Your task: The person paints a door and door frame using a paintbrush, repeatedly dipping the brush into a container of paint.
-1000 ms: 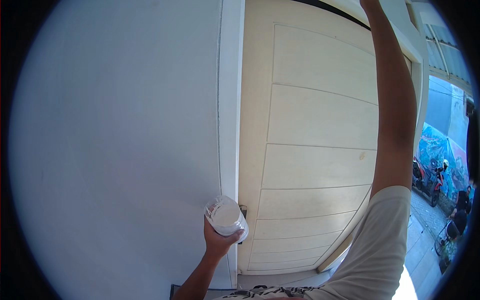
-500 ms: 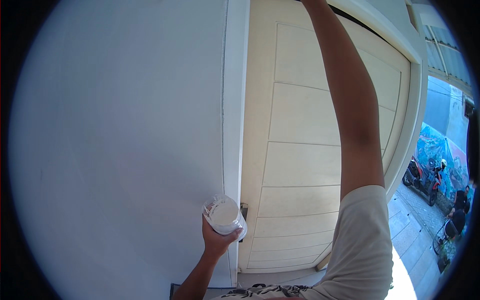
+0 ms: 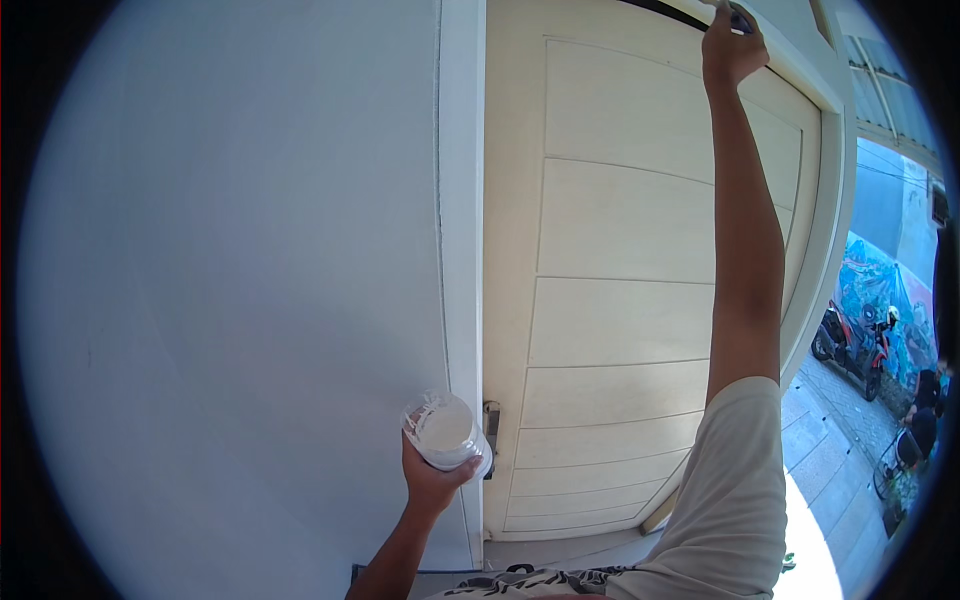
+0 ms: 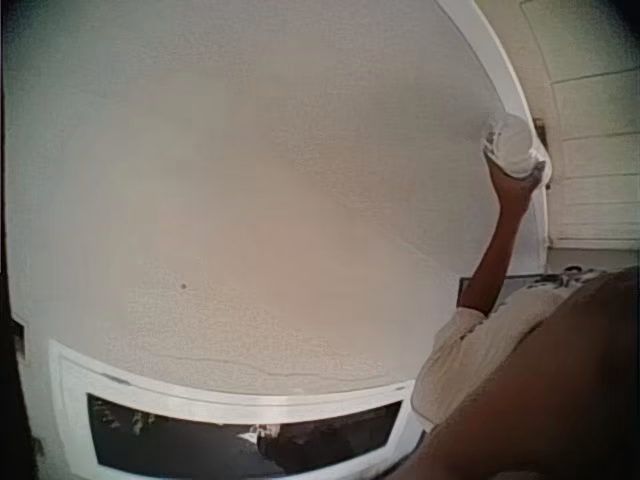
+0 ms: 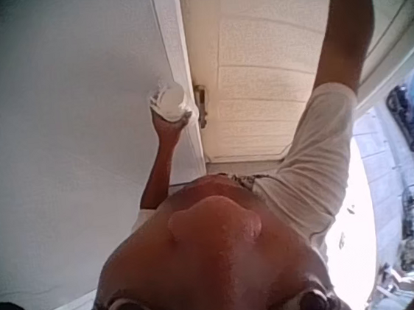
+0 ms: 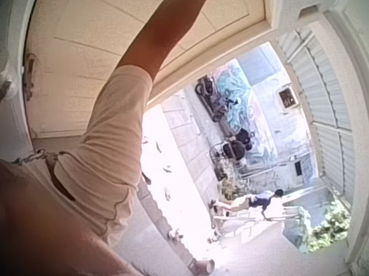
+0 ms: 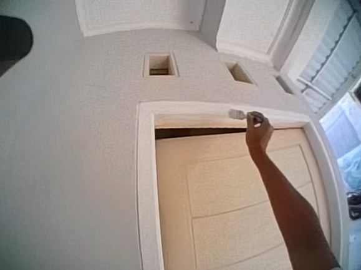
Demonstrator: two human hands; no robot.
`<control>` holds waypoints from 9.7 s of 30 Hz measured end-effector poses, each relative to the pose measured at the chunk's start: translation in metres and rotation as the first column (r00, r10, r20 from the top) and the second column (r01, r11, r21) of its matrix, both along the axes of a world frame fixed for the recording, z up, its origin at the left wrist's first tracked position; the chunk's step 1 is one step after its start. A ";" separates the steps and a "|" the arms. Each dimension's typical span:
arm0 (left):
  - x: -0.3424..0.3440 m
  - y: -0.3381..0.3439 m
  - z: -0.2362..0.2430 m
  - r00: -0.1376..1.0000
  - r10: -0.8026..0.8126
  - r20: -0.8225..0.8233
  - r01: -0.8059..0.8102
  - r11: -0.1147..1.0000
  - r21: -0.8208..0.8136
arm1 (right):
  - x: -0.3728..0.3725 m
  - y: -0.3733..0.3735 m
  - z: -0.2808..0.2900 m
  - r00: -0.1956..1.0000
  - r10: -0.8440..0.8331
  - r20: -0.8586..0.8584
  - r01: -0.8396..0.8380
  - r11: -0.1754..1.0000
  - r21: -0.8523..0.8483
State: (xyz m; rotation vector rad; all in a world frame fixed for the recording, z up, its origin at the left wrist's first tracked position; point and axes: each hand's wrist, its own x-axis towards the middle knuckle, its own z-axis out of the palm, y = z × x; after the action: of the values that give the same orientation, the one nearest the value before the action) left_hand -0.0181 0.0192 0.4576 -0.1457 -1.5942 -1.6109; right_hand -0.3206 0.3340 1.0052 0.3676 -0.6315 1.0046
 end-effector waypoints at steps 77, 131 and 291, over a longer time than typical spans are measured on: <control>-0.002 -0.061 -0.077 0.507 -0.754 0.418 0.844 0.532 -0.065 | 0.300 -0.073 -0.476 0.261 0.409 0.874 -0.595 0.781 -0.188; 0.019 0.273 -0.100 0.605 -0.788 0.112 0.707 0.467 -0.531 | 0.418 0.125 -0.487 -0.246 -0.698 0.673 -0.702 0.607 0.373; -0.219 0.322 -0.012 0.935 -0.339 0.100 0.348 0.933 -0.094 | -0.106 0.344 -0.040 0.708 0.677 0.201 -0.705 0.695 0.139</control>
State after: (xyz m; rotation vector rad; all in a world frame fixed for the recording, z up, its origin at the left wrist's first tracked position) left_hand -0.2371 0.3410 0.4454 -0.4451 -1.7972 -1.8112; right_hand -0.4265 0.6776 0.9657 0.7676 -0.7390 1.7156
